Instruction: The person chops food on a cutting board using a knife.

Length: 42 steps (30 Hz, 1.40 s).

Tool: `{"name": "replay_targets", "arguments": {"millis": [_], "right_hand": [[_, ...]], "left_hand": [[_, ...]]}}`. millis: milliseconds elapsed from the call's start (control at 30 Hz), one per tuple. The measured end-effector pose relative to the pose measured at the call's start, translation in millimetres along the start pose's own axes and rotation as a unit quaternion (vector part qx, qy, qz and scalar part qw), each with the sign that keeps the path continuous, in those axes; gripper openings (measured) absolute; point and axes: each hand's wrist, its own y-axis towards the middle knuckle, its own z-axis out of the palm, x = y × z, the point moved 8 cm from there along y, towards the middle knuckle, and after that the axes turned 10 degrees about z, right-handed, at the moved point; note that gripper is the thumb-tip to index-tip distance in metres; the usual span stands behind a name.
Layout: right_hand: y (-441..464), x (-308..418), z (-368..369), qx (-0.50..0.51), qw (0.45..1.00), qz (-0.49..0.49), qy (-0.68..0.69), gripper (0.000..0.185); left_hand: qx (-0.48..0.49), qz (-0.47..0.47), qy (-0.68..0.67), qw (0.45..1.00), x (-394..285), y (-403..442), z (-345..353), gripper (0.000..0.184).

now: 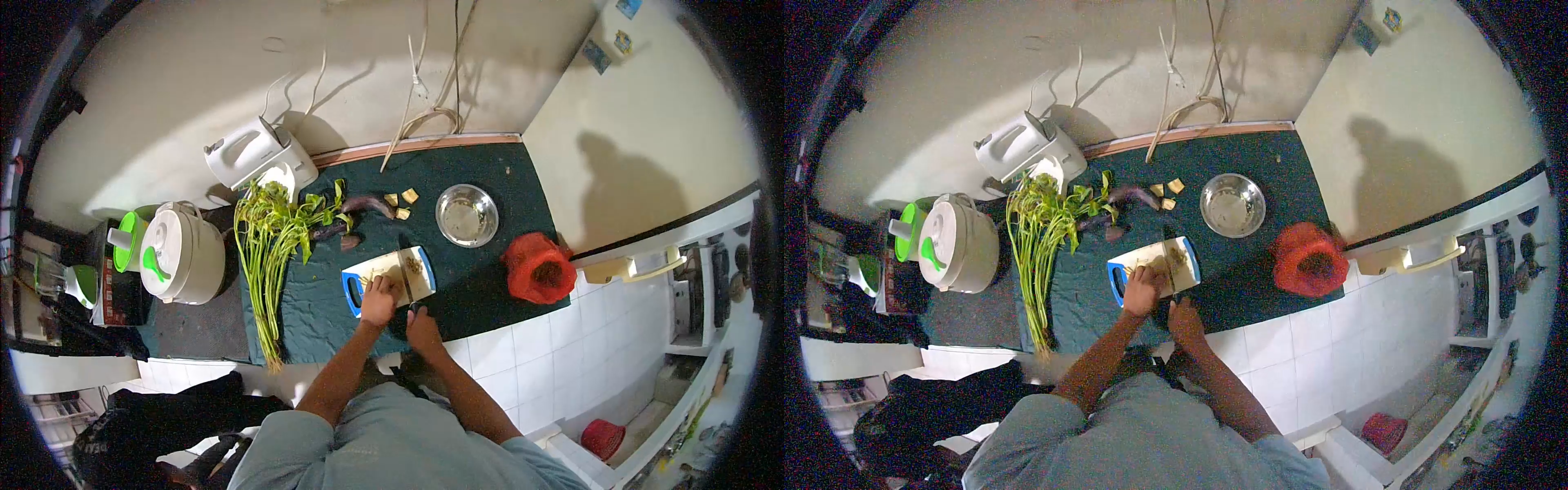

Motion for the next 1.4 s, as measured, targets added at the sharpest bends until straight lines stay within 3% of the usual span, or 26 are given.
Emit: {"name": "replay_targets", "arguments": {"millis": [100,167,200,267,300,367,467,700,833,900,1100,1200,1400], "right_hand": [[-4,-5,-4,0.028,0.998,0.035,0.033,0.037],[2,8,-20,-0.016,0.998,-0.049,0.033,0.037],[5,3,-17,-0.016,0.998,-0.047,0.035,0.037],[8,13,-21,-0.08,0.984,-0.156,-0.03,0.037],[7,14,-21,-0.082,0.984,-0.158,-0.031,0.037],[8,6,-10,-0.031,0.996,-0.076,0.04,0.036],[-5,8,-13,-0.004,0.999,-0.022,0.039,0.036],[7,13,-17,0.011,1.0,0.009,0.004,0.037],[-2,6,-7,0.017,0.999,0.024,0.025,0.038],[-7,1,-5,0.01,0.998,0.061,0.008,0.039],[-2,20,-17,0.023,0.999,0.036,0.009,0.041],[-13,14,-8,0.035,0.994,0.098,0.031,0.041],[-10,17,-1,0.037,0.993,0.109,0.02,0.04]], "left_hand": [[0.023,-0.026,0.019,0.999,-4,3,5,0.025],[0.015,-0.044,0.006,0.999,-4,4,4,0.024],[0.014,-0.048,0.005,0.999,-3,4,5,0.024],[0.009,-0.051,0.002,0.999,-4,6,6,0.025],[0.012,-0.068,-0.012,0.998,-3,5,6,0.025],[0.014,-0.086,-0.024,0.996,0,6,4,0.025],[0.001,-0.067,0.003,0.998,0,1,-2,0.025],[0.078,-0.047,0.071,0.993,15,-1,5,0.025],[0.065,-0.059,0.011,0.996,20,2,2,0.026],[0.106,-0.042,0.019,0.993,24,3,10,0.024],[0.213,-0.015,0.061,0.975,39,0,20,0.024],[0.177,-0.006,0.053,0.983,34,1,9,0.024],[0.196,0.015,0.075,0.978,32,-4,15,0.03]]}}
